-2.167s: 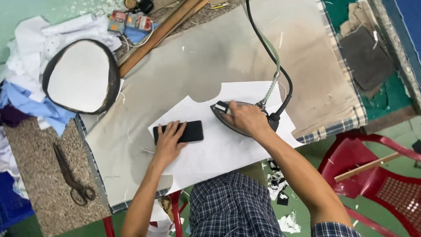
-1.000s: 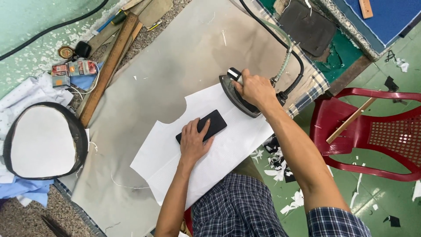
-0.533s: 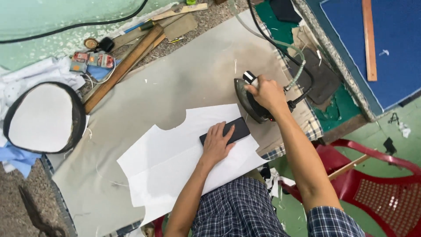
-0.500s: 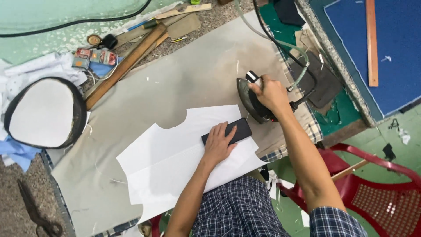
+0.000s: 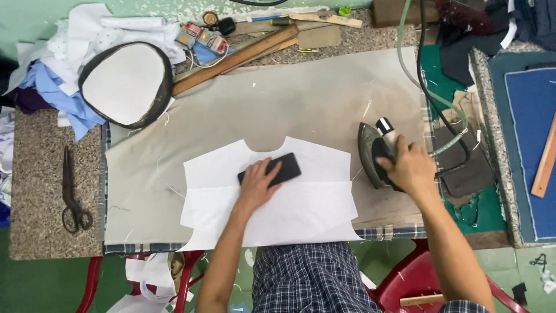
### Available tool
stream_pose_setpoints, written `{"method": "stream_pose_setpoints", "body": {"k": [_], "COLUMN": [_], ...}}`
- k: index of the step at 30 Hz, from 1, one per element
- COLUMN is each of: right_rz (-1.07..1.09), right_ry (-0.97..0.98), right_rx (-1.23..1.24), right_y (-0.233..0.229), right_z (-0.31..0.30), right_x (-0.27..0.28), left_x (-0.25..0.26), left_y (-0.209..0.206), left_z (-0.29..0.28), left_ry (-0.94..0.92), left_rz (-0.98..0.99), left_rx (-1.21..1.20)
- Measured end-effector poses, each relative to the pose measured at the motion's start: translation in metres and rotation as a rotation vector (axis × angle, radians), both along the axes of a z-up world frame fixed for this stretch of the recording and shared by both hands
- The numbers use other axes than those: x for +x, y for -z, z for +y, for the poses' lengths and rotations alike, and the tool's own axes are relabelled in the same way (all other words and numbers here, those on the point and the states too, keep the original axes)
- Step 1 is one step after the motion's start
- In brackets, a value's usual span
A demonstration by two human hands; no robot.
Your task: The person irons a white piece of fabric on a workbench using a steam iron. They repeatedly smooth the fabric with their hands and use a black rectangular object to press down on the material while ironing.
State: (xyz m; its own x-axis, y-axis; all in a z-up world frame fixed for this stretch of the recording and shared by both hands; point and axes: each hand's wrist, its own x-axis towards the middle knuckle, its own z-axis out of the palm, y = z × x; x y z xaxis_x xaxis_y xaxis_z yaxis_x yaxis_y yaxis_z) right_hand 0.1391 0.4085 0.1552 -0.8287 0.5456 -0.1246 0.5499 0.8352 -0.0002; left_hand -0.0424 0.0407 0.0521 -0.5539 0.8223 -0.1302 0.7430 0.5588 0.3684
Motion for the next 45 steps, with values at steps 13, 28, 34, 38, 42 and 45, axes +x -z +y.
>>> {"method": "stream_pose_setpoints", "body": {"k": [13, 28, 34, 38, 42, 45], "right_rz": [-0.043, -0.101, -0.140, -0.099, -0.138, -0.153], "right_ry": [0.104, -0.154, -0.054, -0.018, 0.027, 0.032], "right_rx": [-0.556, -0.545, -0.465, -0.464, -0.486, -0.492], "right_y": [-0.065, -0.035, -0.030, -0.032, -0.039, -0.048], "right_z": [-0.121, -0.181, -0.132, -0.106, -0.078, -0.043], "right_x": [-0.105, -0.134, -0.123, -0.104, -0.082, -0.067], "left_x": [-0.060, -0.074, -0.070, -0.057, -0.037, -0.016], "left_y": [0.002, -0.037, -0.041, -0.043, -0.036, -0.028], "left_z": [-0.136, -0.118, -0.055, -0.004, 0.053, 0.092], "left_ry": [-0.609, -0.379, -0.210, -0.083, 0.028, 0.089], "left_rz": [0.204, -0.092, -0.227, -0.325, -0.331, -0.317], "left_rx": [0.166, -0.032, -0.253, -0.348, -0.383, -0.380]}}
